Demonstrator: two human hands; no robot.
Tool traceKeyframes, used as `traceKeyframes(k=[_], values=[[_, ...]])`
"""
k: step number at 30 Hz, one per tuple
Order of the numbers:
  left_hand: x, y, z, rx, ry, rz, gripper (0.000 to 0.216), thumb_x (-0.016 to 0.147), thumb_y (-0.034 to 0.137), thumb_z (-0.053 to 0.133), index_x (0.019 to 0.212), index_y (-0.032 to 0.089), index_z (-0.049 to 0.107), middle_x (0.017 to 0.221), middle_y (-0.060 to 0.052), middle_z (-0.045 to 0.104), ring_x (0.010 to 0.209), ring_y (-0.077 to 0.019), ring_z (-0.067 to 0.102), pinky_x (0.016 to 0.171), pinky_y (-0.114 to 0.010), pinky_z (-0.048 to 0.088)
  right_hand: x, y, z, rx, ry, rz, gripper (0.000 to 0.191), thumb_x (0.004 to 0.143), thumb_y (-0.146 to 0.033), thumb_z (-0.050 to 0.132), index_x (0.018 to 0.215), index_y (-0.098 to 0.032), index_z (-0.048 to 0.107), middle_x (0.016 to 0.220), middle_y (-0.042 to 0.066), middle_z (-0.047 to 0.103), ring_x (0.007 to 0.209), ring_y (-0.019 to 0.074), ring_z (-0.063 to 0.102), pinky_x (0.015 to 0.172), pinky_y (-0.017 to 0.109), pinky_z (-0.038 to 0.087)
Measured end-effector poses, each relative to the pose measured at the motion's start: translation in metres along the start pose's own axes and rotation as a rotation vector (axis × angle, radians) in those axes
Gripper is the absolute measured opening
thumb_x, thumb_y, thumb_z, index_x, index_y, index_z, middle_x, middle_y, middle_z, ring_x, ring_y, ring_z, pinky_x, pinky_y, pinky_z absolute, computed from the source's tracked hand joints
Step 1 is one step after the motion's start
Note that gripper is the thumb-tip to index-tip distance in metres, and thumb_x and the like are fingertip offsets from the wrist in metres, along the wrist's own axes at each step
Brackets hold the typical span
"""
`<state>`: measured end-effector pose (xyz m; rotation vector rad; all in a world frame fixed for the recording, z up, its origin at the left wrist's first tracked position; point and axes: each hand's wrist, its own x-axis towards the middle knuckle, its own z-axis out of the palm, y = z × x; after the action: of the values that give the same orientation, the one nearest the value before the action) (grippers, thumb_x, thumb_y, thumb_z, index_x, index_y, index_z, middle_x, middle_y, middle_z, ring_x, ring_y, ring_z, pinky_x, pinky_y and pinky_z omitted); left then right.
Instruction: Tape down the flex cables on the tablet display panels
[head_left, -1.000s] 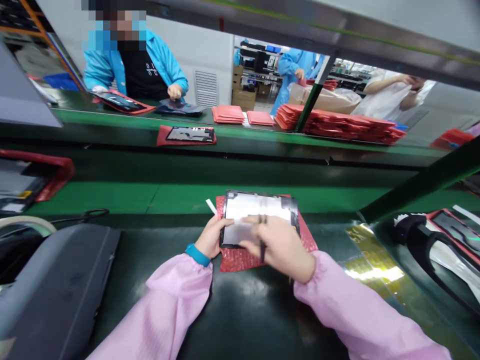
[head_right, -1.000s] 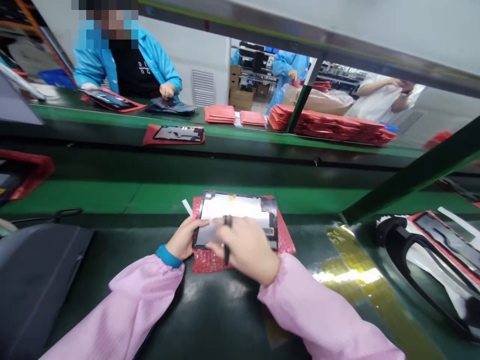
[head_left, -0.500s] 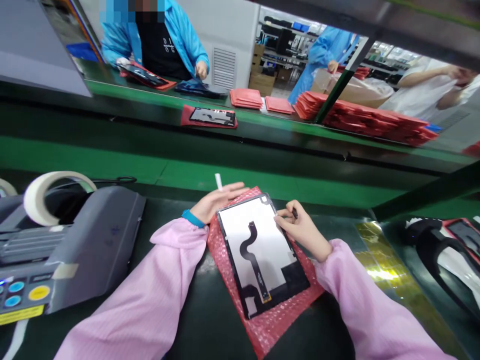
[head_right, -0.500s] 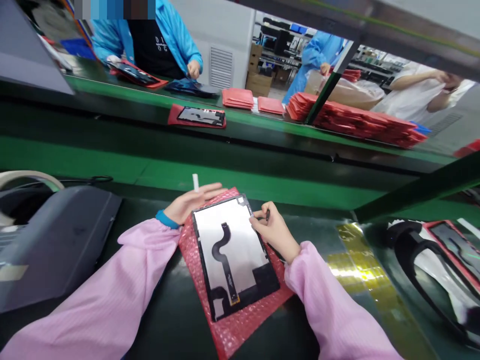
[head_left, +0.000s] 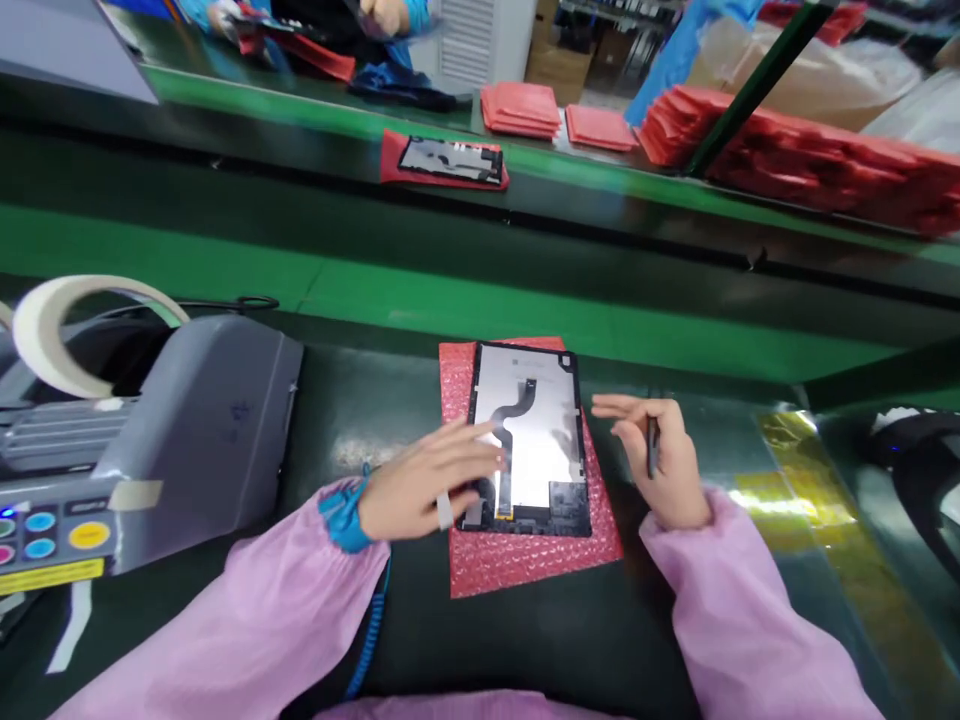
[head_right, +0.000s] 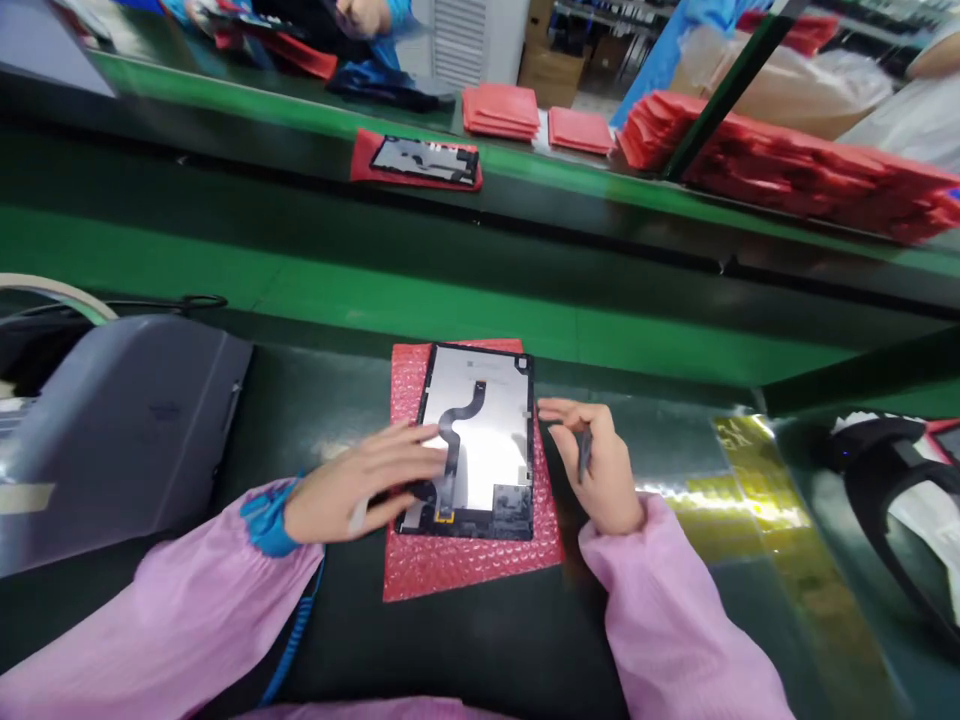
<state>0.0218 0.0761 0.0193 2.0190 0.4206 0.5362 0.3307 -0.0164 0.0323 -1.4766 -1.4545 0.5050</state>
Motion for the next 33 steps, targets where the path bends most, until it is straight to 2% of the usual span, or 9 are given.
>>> traceKeyframes(k=[2, 5, 7, 10, 15, 19, 25, 28, 33], values=[[-0.007, 0.003, 0.003, 0.031, -0.187, -0.005, 0.045, 0.090, 0.027, 0.072, 0.136, 0.031, 0.069, 0.146, -0.004, 0.065, 0.152, -0.0328, 0.043, 0.130, -0.056, 0.023, -0.020, -0.012, 0.002, 0.194, -0.047, 0.061, 0.027, 0.105, -0.054, 0.050, 0.111, -0.028, 0.055, 0.107, 0.008, 0.074, 0.086, 0.0222, 0.073, 0.075, 0.040, 0.057], [-0.010, 0.001, 0.009, 0.054, -0.263, -0.056, 0.051, 0.093, 0.030, 0.071, 0.143, 0.032, 0.063, 0.153, -0.003, 0.059, 0.156, -0.0330, 0.036, 0.131, -0.055, 0.018, -0.045, -0.026, 0.011, 0.419, -0.004, 0.241, 0.040, 0.103, -0.061, 0.047, 0.121, -0.028, 0.063, 0.087, 0.002, 0.066, 0.064, 0.0167, 0.060, 0.061, 0.033, 0.050], [-0.009, 0.000, 0.015, 0.070, -0.259, -0.077, 0.052, 0.095, 0.031, 0.070, 0.146, 0.031, 0.060, 0.153, -0.004, 0.059, 0.157, -0.0324, 0.034, 0.131, -0.055, 0.016, -0.054, -0.030, 0.018, 0.479, 0.048, 0.354, 0.034, 0.102, -0.056, 0.053, 0.113, -0.026, 0.067, 0.075, -0.001, 0.058, 0.058, 0.0146, 0.051, 0.055, 0.029, 0.044], [-0.009, 0.001, 0.025, 0.063, -0.223, -0.103, 0.053, 0.096, 0.032, 0.069, 0.148, 0.032, 0.058, 0.156, -0.003, 0.056, 0.158, -0.0311, 0.032, 0.132, -0.055, 0.013, -0.062, -0.032, 0.027, 0.513, 0.074, 0.449, 0.024, 0.099, -0.048, 0.061, 0.094, -0.025, 0.063, 0.063, -0.004, 0.054, 0.051, 0.0126, 0.046, 0.051, 0.026, 0.038], [-0.010, 0.003, 0.032, 0.083, -0.216, -0.104, 0.058, 0.097, 0.039, 0.068, 0.152, 0.029, 0.053, 0.160, -0.003, 0.051, 0.158, -0.0291, 0.032, 0.133, -0.050, 0.013, -0.073, -0.035, 0.028, 0.530, 0.009, 0.466, 0.026, 0.099, -0.041, 0.066, 0.084, -0.025, 0.052, 0.060, -0.007, 0.056, 0.043, 0.0097, 0.045, 0.045, 0.023, 0.035], [-0.010, 0.002, 0.033, 0.116, -0.221, -0.106, 0.058, 0.098, 0.034, 0.066, 0.154, 0.026, 0.051, 0.160, -0.003, 0.051, 0.158, -0.0283, 0.031, 0.133, -0.046, 0.010, -0.084, -0.040, 0.025, 0.503, -0.064, 0.484, 0.026, 0.098, -0.032, 0.069, 0.081, -0.025, 0.050, 0.062, -0.007, 0.060, 0.038, 0.0075, 0.046, 0.039, 0.021, 0.033], [-0.006, 0.004, 0.032, 0.008, -0.251, -0.169, 0.044, 0.095, 0.031, 0.068, 0.140, 0.031, 0.066, 0.158, 0.000, 0.054, 0.158, -0.0320, 0.030, 0.132, -0.054, 0.009, -0.096, -0.043, 0.027, 0.454, -0.053, 0.479, 0.023, 0.095, -0.031, 0.073, 0.082, -0.025, 0.054, 0.069, -0.003, 0.070, 0.042, 0.0098, 0.057, 0.037, 0.020, 0.041], [-0.005, 0.004, 0.032, -0.009, -0.267, -0.194, 0.047, 0.092, 0.024, 0.068, 0.139, 0.031, 0.066, 0.159, 0.000, 0.053, 0.159, -0.0334, 0.028, 0.133, -0.054, 0.007, -0.099, -0.042, 0.026, 0.428, -0.048, 0.487, 0.022, 0.095, -0.029, 0.073, 0.083, -0.025, 0.055, 0.071, -0.001, 0.073, 0.045, 0.0119, 0.063, 0.037, 0.020, 0.045], [-0.004, 0.003, 0.033, -0.080, -0.230, -0.216, 0.046, 0.091, 0.024, 0.072, 0.136, 0.030, 0.069, 0.155, -0.002, 0.058, 0.157, -0.0384, 0.032, 0.132, -0.057, 0.007, -0.098, -0.042, 0.025, 0.433, -0.071, 0.456, 0.018, 0.095, -0.022, 0.072, 0.086, -0.025, 0.057, 0.072, -0.001, 0.075, 0.050, 0.0131, 0.068, 0.040, 0.021, 0.046]])
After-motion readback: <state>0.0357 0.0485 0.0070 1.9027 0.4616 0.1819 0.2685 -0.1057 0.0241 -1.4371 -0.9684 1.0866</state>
